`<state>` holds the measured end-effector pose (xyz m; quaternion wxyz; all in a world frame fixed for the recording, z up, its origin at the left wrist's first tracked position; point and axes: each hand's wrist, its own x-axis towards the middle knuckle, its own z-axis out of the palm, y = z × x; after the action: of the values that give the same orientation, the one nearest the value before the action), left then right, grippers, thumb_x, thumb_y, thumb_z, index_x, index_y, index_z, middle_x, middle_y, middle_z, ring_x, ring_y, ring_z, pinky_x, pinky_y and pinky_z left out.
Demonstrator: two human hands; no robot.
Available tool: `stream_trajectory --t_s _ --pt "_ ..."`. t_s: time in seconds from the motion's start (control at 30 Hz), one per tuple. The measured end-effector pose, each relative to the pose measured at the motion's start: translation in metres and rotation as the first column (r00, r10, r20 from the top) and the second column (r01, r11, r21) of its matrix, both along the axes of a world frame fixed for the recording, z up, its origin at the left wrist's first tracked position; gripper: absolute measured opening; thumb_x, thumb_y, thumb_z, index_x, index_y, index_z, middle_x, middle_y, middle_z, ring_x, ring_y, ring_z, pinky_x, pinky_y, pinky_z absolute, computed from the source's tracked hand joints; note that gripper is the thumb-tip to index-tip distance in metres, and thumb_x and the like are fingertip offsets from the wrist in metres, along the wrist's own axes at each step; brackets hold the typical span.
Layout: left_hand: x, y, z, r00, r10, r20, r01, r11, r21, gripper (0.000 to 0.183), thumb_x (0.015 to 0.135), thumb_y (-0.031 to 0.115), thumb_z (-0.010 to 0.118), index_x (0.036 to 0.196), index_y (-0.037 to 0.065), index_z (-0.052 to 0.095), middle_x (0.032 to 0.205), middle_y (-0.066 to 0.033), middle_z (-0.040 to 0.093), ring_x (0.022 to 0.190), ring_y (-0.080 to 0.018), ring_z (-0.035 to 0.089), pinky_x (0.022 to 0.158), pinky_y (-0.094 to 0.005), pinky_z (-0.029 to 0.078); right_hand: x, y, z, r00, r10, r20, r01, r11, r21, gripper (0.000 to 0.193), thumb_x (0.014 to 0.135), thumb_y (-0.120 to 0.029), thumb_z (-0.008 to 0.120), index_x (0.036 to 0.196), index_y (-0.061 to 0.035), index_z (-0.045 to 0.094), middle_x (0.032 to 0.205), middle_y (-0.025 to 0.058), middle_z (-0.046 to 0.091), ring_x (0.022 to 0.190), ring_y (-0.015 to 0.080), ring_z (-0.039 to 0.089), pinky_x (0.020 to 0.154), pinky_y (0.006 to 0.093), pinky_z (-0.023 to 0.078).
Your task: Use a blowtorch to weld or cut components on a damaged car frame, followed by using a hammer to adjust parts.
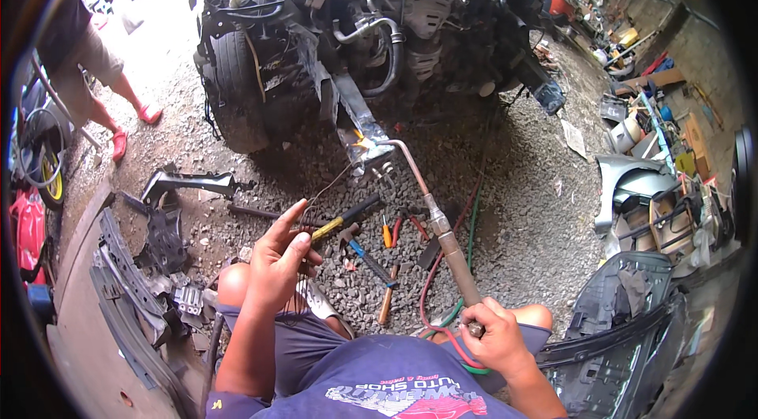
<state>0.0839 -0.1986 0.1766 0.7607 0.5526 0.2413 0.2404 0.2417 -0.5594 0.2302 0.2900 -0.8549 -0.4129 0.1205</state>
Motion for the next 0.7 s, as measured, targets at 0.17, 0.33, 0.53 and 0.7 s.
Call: stream_trajectory --t_s 0.17,0.33,0.53,0.7 --pt "0.002 0.005 0.005 1.000 -0.019 0.004 0.019 1.000 0.014 0.060 0.110 0.013 0.065 0.167 0.008 0.048 0.109 -0.0045 0.070 0.082 -0.0135 0.073 0.062 -0.0253 0.059 -0.002 0.000 -0.002 1.000 0.004 0.020 -0.004 1.000 0.024 0.019 0.085 -0.004 0.082 0.098 -0.0095 0.069 0.087 0.0116 0.061 0.075 0.0319 0.064 0.066 0.0425 0.053" --pt "0.005 0.004 0.018 1.000 -0.012 0.003 0.012 1.000 0.014 0.058 0.109 0.012 0.065 0.165 0.006 0.049 0.106 -0.0045 0.070 0.082 -0.0137 0.074 0.062 -0.0254 0.059 -0.004 0.001 -0.003 1.000 -0.010 0.013 0.009 0.999 0.033 0.019 0.085 -0.004 0.082 0.097 -0.0095 0.069 0.086 0.0114 0.060 0.076 0.0319 0.064 0.067 0.0427 0.052" --pt "0.007 0.004 0.023 1.000 -0.021 -0.020 0.021 0.999 0.026 0.058 0.109 0.011 0.064 0.164 0.003 0.049 0.108 -0.0066 0.071 0.081 -0.0146 0.074 0.062 -0.0262 0.059 -0.004 0.000 -0.001 1.000 -0.018 0.005 0.018 1.000 0.017 0.019 0.085 -0.004 0.083 0.097 -0.0086 0.068 0.084 0.0110 0.060 0.075 0.0312 0.063 0.067 0.0429 0.052" --pt "0.007 0.003 0.027 1.000 -0.017 -0.018 0.017 1.000 0.015 0.058 0.109 0.011 0.064 0.164 0.003 0.048 0.105 -0.0060 0.071 0.081 -0.0150 0.075 0.062 -0.0262 0.060 -0.003 -0.002 -0.003 1.000 -0.007 0.007 0.007 0.999 0.032 0.019 0.085 -0.003 0.082 0.097 -0.0081 0.069 0.084 0.0107 0.059 0.075 0.0306 0.062 0.067 0.0422 0.051"
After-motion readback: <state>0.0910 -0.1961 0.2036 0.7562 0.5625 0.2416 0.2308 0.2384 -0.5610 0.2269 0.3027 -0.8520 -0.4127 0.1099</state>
